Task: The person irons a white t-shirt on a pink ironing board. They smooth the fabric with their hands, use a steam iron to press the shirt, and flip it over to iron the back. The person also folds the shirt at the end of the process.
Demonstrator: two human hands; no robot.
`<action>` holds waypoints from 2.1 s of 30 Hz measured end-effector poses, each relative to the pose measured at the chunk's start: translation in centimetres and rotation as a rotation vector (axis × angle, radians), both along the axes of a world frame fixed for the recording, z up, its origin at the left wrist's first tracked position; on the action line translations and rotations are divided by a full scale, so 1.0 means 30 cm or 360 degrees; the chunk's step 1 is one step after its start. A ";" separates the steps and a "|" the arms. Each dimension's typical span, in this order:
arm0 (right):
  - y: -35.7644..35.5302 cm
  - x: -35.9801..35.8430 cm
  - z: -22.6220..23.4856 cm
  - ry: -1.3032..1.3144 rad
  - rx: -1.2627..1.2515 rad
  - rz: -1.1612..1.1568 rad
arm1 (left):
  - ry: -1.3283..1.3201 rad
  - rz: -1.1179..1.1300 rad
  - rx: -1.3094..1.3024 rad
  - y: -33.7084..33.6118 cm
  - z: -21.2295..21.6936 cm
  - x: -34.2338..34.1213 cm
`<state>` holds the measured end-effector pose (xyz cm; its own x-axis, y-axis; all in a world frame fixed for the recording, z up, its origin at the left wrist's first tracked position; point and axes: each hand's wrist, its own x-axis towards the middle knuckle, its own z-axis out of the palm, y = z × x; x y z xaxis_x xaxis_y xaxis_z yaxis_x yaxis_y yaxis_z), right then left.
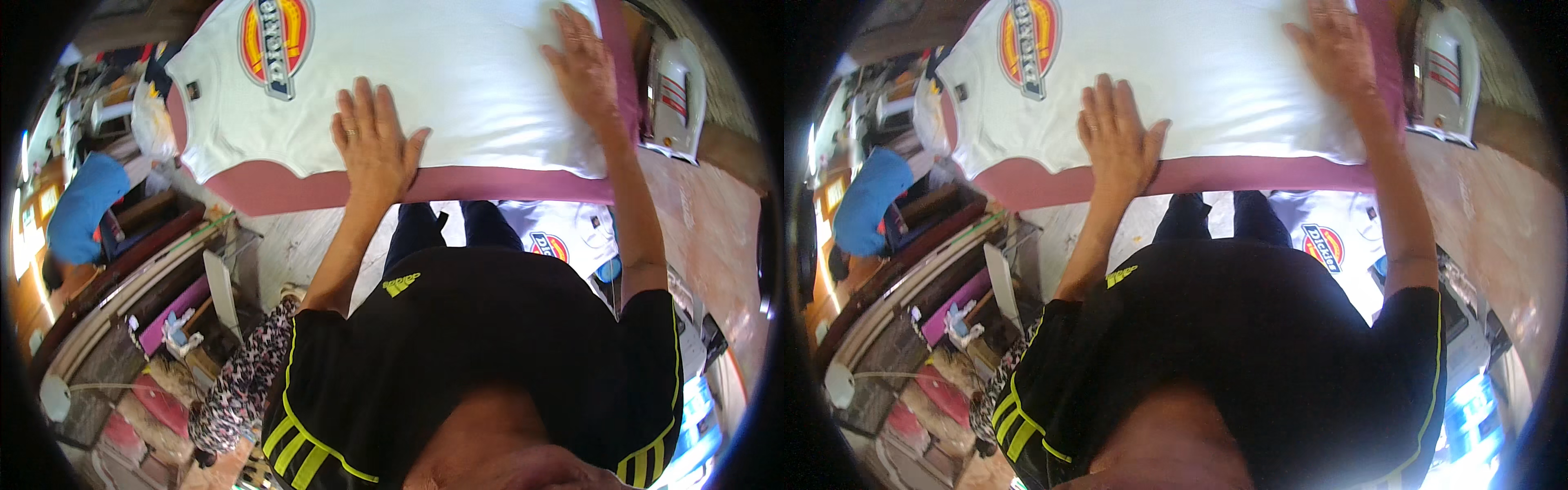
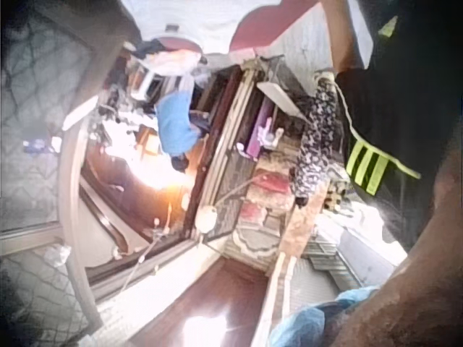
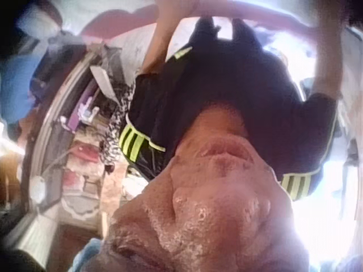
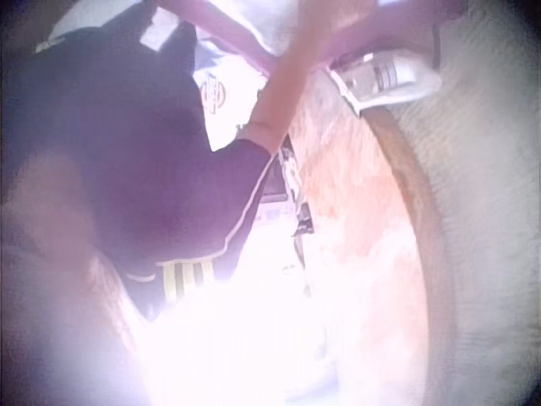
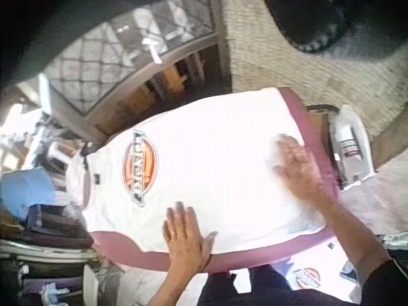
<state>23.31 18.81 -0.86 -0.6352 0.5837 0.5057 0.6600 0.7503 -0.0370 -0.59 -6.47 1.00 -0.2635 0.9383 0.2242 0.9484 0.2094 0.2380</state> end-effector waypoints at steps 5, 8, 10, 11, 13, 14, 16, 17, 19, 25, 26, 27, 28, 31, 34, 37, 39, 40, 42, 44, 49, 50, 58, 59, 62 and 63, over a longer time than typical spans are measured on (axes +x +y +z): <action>0.014 0.031 -0.031 -0.0178 -0.0003 -0.0117 | -0.0065 -0.0098 -0.0158 -0.182 -0.018 -0.018; 0.027 0.032 -0.050 -0.0213 0.0030 -0.0155 | -0.0058 -0.0010 -0.0104 -0.288 -0.060 -0.127; 0.056 0.065 -0.071 -0.0267 -0.0137 -0.0149 | 0.0011 -0.0066 -0.0106 -0.345 -0.076 -0.202; 0.052 0.051 -0.064 -0.0293 -0.0155 -0.0164 | -0.0026 -0.0067 -0.0025 -0.353 -0.045 -0.220; 0.044 0.038 -0.037 -0.0333 -0.0180 -0.0197 | -0.0181 -0.0127 0.0184 -0.384 -0.067 -0.270; 0.050 0.028 -0.027 -0.0347 -0.0195 -0.0192 | -0.0255 -0.0167 0.0298 -0.384 -0.077 -0.304; 0.050 0.038 -0.020 -0.0385 -0.0234 -0.0217 | -0.0544 -0.0046 0.0470 -0.374 -0.055 -0.372; 0.046 0.033 -0.017 -0.0374 -0.0227 -0.0202 | -0.0734 0.0042 0.0487 -0.388 -0.055 -0.422; 0.038 0.034 -0.009 -0.0364 -0.0209 -0.0194 | -0.0627 0.0271 0.0674 -0.390 -0.043 -0.556; 0.036 0.021 0.002 -0.0413 -0.0160 -0.0149 | 0.0420 0.1395 0.0647 -0.390 -0.045 -1.006; 0.031 0.024 0.003 -0.0444 -0.0142 -0.0168 | 0.0245 0.1420 0.0468 -0.391 -0.039 -1.035; 0.032 0.026 0.008 -0.0426 -0.0196 -0.0166 | 0.0070 0.1440 0.0288 -0.390 -0.036 -1.060; 0.040 0.023 0.013 -0.0456 -0.0198 -0.0199 | -0.0007 0.1374 0.0327 -0.384 -0.040 -1.088; 0.026 0.022 0.005 -0.0553 -0.0265 -0.0304 | -0.0149 0.1287 0.0432 -0.399 -0.061 -1.120; 0.019 0.014 0.011 -0.0557 -0.0319 -0.0291 | -0.0104 0.1124 0.0352 -0.434 -0.059 -1.148; 0.024 0.020 0.013 -0.0507 -0.0305 -0.0194 | 0.0084 0.1302 0.0109 -0.433 -0.074 -1.161; -0.011 0.000 0.036 -0.0592 -0.0340 -0.0385 | 0.0313 0.1410 0.0088 -0.354 -0.047 -1.106; 0.011 0.047 0.009 -0.0535 -0.0239 -0.0267 | 0.0488 0.1426 0.0222 -0.288 -0.011 -1.045; 0.040 0.056 -0.009 -0.0512 -0.0193 -0.0176 | 0.0376 0.0895 0.0581 -0.197 -0.025 -0.942; 0.020 0.030 -0.013 -0.0491 -0.0314 -0.0346 | 0.0177 0.0276 0.0456 -0.069 0.002 -0.744; 0.032 0.020 -0.010 -0.0183 -0.0421 -0.0580 | 0.0169 0.0148 -0.0131 0.054 0.018 -0.660; 0.056 0.025 -0.021 0.0035 -0.0465 -0.0625 | 0.0188 0.0161 -0.0194 0.072 0.041 -0.661; 0.482 -0.125 0.118 0.0378 -0.0301 -0.0747 | -0.0119 -0.1089 0.0158 0.343 0.077 -0.271; 0.541 -0.164 0.133 0.0237 -0.0343 -0.0934 | -0.0210 -0.1281 0.0077 0.349 0.080 -0.196; 0.805 -0.128 0.103 -0.0257 -0.0695 -0.1160 | -0.0313 -0.1703 -0.0188 0.326 0.031 0.010; 0.835 -0.169 0.106 -0.0339 -0.0873 -0.1113 | -0.0324 -0.1742 -0.0277 0.307 0.015 0.055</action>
<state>18.24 43.87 2.32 -0.0946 0.9946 -0.0434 0.9913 0.0901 -0.0956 1.05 2.74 1.44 0.7038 0.7010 0.1148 0.5886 -0.6661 0.4581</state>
